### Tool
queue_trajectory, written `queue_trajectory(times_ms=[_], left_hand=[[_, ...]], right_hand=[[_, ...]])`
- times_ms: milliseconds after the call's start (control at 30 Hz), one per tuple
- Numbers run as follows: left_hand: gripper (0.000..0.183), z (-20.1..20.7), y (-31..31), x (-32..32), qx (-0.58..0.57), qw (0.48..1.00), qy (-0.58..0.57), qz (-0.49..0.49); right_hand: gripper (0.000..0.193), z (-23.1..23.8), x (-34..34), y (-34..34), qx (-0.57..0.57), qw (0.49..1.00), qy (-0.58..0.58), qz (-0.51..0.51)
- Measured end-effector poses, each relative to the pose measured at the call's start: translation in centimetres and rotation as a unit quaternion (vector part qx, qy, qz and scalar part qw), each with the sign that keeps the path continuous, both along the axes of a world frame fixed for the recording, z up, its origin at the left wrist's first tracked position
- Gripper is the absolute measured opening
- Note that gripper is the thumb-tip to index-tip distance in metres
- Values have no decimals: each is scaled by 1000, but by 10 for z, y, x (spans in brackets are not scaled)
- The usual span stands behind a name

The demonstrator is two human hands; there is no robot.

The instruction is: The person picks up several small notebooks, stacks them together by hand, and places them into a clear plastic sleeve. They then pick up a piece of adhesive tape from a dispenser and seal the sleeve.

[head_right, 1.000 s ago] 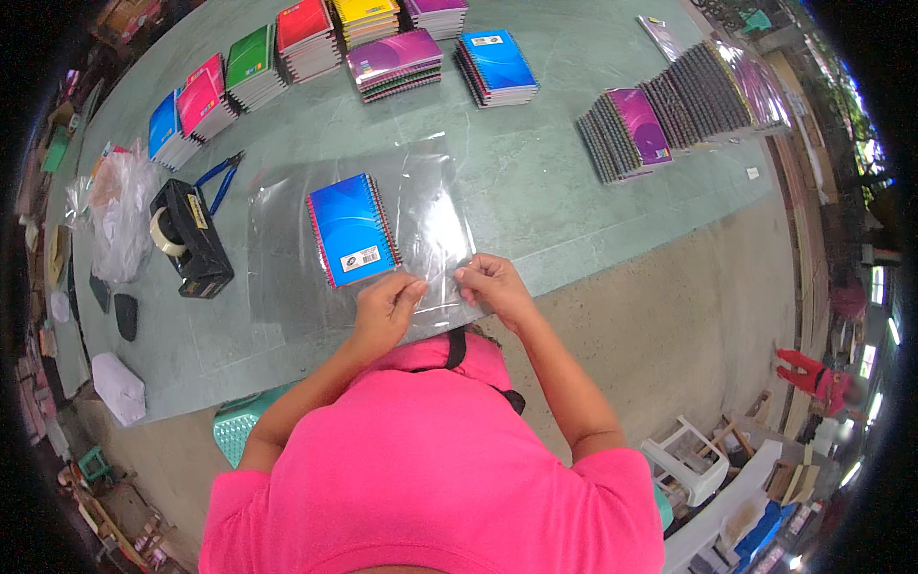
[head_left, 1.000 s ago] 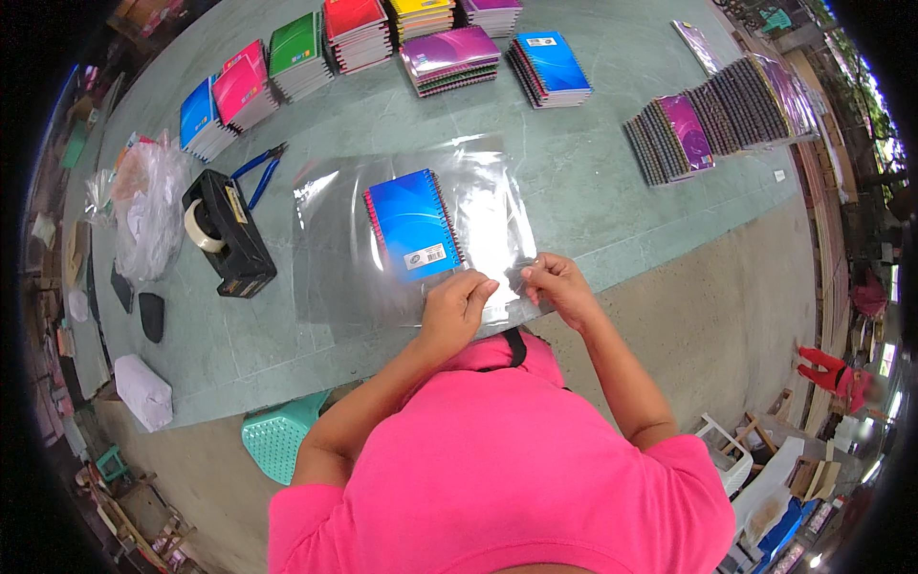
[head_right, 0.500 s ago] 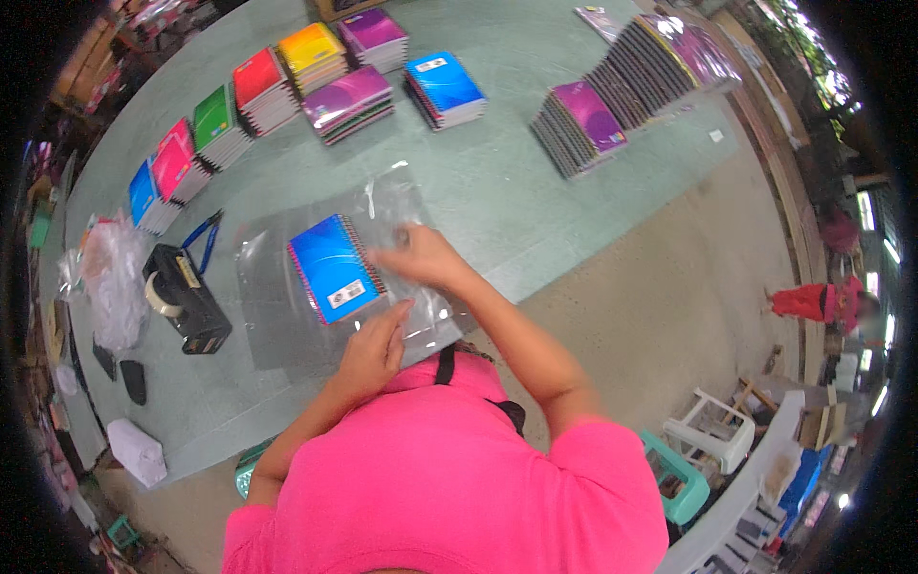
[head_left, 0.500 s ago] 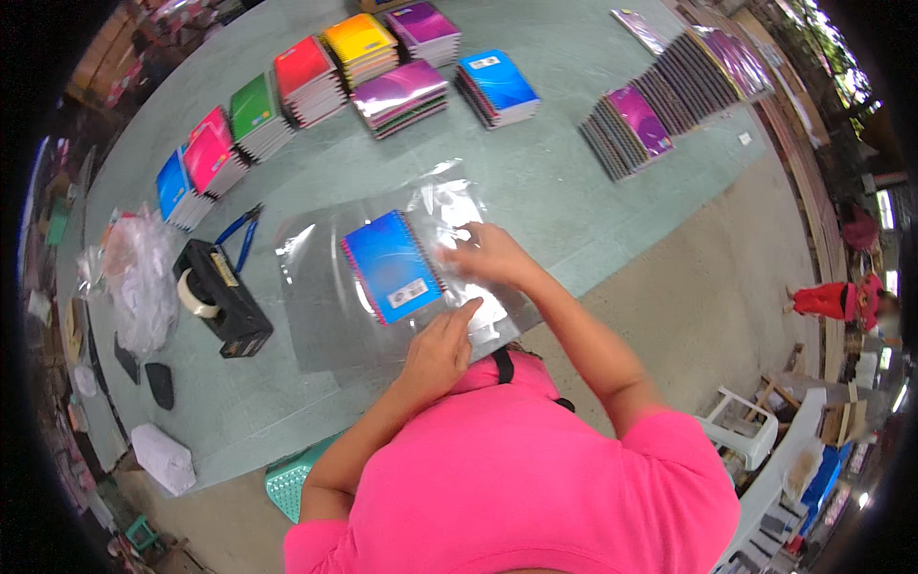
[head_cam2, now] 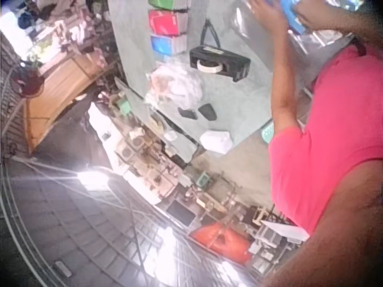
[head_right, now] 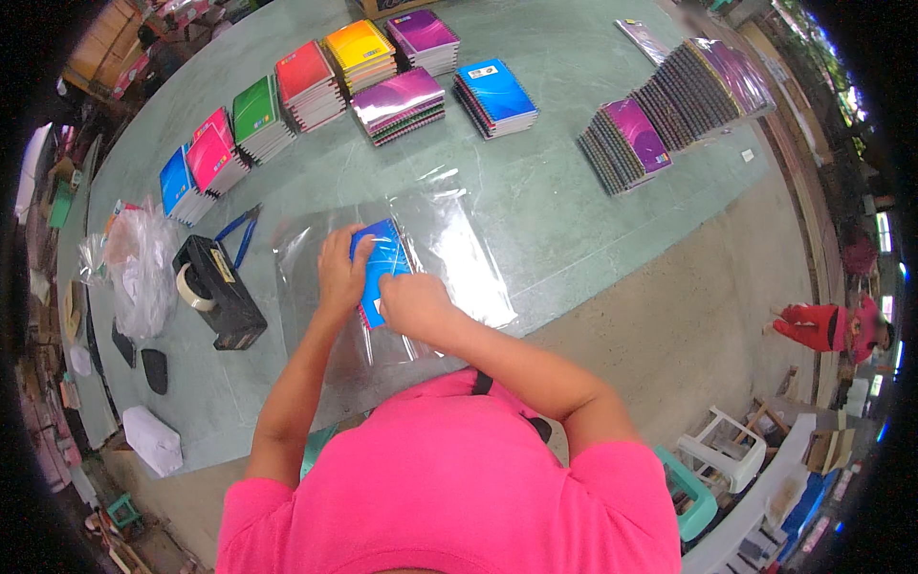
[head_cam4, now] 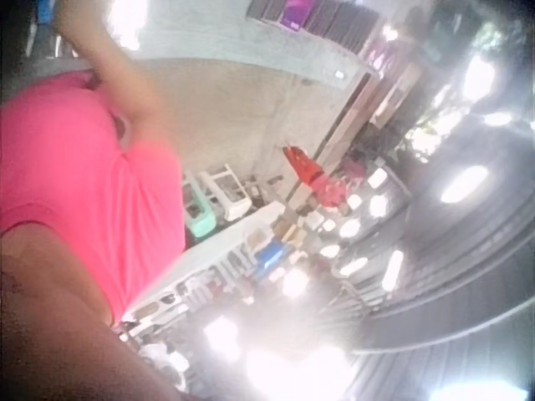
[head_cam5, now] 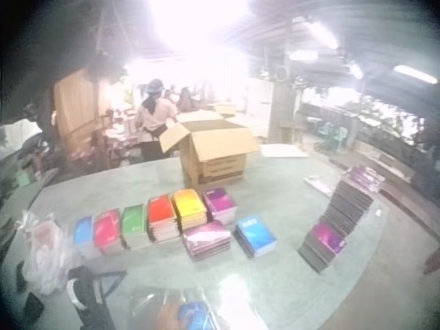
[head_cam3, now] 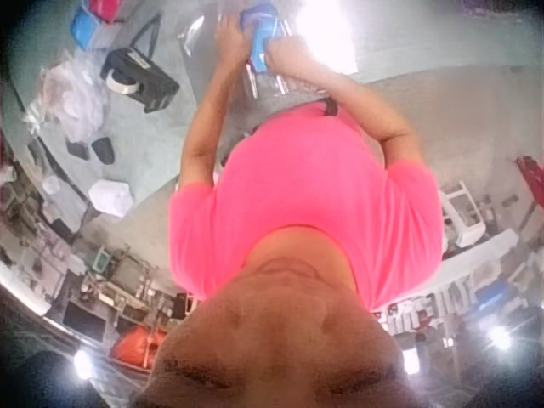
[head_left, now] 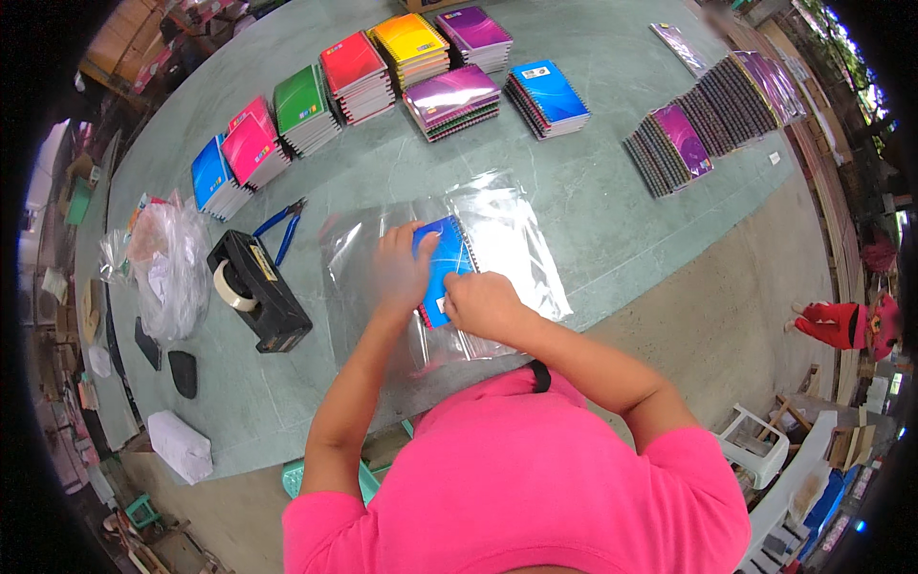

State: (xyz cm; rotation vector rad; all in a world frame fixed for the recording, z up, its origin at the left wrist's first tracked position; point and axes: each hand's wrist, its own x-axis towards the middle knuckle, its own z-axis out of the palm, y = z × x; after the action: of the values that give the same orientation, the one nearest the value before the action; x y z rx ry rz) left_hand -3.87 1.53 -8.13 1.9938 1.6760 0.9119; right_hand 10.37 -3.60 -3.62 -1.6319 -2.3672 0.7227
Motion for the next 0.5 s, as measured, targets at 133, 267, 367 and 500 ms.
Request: queue_trajectory(times_ms=[133, 267, 367, 500], left_hand=[[46, 18, 21, 15, 31, 999, 37, 19], [67, 47, 60, 40, -114, 992, 19, -50], [44, -1, 127, -13, -17, 994, -99, -32], [35, -30, 137, -14, 153, 923, 111, -334]], right_hand=[[24, -1, 0, -6, -23, 999, -31, -29], [25, -14, 0, -6, -58, 998, 9, -16], [28, -8, -2, -9, -18, 999, 45, -13], [26, -24, 0, -11, 3, 993, 116, -2]])
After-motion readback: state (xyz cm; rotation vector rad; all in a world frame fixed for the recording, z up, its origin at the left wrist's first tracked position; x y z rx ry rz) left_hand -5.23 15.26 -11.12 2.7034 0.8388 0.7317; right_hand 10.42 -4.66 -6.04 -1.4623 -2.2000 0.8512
